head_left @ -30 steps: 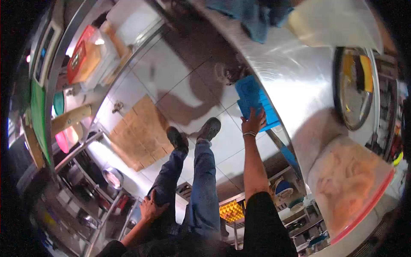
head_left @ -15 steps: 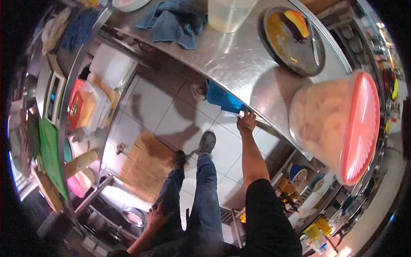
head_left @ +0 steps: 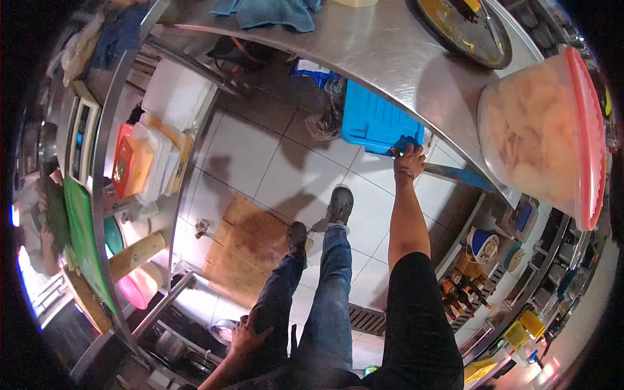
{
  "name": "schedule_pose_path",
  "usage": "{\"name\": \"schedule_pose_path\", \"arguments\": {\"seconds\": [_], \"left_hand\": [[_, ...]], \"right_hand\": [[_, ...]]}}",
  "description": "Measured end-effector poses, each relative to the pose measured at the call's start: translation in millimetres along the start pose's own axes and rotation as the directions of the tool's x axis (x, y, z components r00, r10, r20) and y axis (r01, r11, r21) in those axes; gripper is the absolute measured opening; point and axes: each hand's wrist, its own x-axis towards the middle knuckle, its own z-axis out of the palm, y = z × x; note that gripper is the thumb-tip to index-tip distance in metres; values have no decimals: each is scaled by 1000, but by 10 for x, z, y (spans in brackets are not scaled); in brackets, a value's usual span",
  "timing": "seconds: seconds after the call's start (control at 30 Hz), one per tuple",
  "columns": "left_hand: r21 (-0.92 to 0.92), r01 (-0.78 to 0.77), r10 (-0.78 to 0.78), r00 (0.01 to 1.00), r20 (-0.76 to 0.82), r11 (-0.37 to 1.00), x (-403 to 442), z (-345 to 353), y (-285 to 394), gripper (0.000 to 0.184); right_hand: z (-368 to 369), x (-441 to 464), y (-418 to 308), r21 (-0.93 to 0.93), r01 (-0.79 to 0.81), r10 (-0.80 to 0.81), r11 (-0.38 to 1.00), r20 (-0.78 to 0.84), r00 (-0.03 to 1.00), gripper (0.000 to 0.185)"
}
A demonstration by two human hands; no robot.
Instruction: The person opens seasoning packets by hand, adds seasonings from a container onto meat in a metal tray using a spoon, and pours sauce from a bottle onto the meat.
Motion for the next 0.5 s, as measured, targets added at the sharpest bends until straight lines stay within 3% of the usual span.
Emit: {"name": "schedule_pose_path", "arguments": {"seconds": [0.13, 0.2, 0.23, 0.27, 0.3, 0.37, 0.4, 0.43, 0.47, 0.5], "left_hand": [[-8, 22, -21, 1000, 21, 1000, -27, -42, 12, 93], [-36, -22, 21, 1000, -19, 999, -32, -10, -14, 92], [-39, -36, 35, 999, -24, 999, -39, 5, -18, 92], [-45, -47, 45, 998, -34, 998, -25, 14, -24, 93], [-51, -60, 57, 997, -50, 997, -8, 3, -26, 94], [-74, -106, 103, 994, -46, 992, 9, -67, -31, 92], [-100, -129, 127, 992, -25, 987, 26, -110, -30, 90], [-157, -280, 269, 959, -89, 947, 370, 120, -339, 81], [-199, -431, 407, 901, -153, 880, 703, 338, -634, 73], [-223, -569, 531, 821, -211, 791, 995, 522, -888, 66]], "right_hand": [[25, -77, -74, 47, -61, 58, 997, 59, 997, 72], [-174, -303, -139, 225, -192, 190, 955, 30, 981, 80], [-368, -374, -140, 277, -231, 198, 933, 141, 970, 93], [-251, -534, -96, 309, -136, 141, 941, 7, 990, 90], [-299, -767, -41, 309, -40, 42, 950, 1, 999, 88], [-661, -1337, 16, 330, -46, -15, 943, 178, 984, 87], [-746, -1748, 135, 310, 30, -105, 950, 227, 968, 87], [-983, -2139, 251, 205, 18, -118, 979, 489, 864, 88], [-1102, -2559, 454, 183, 68, -170, 981, 634, 754, 90], [-553, -3072, 834, 208, 160, -260, 965, 675, 690, 91]]}}
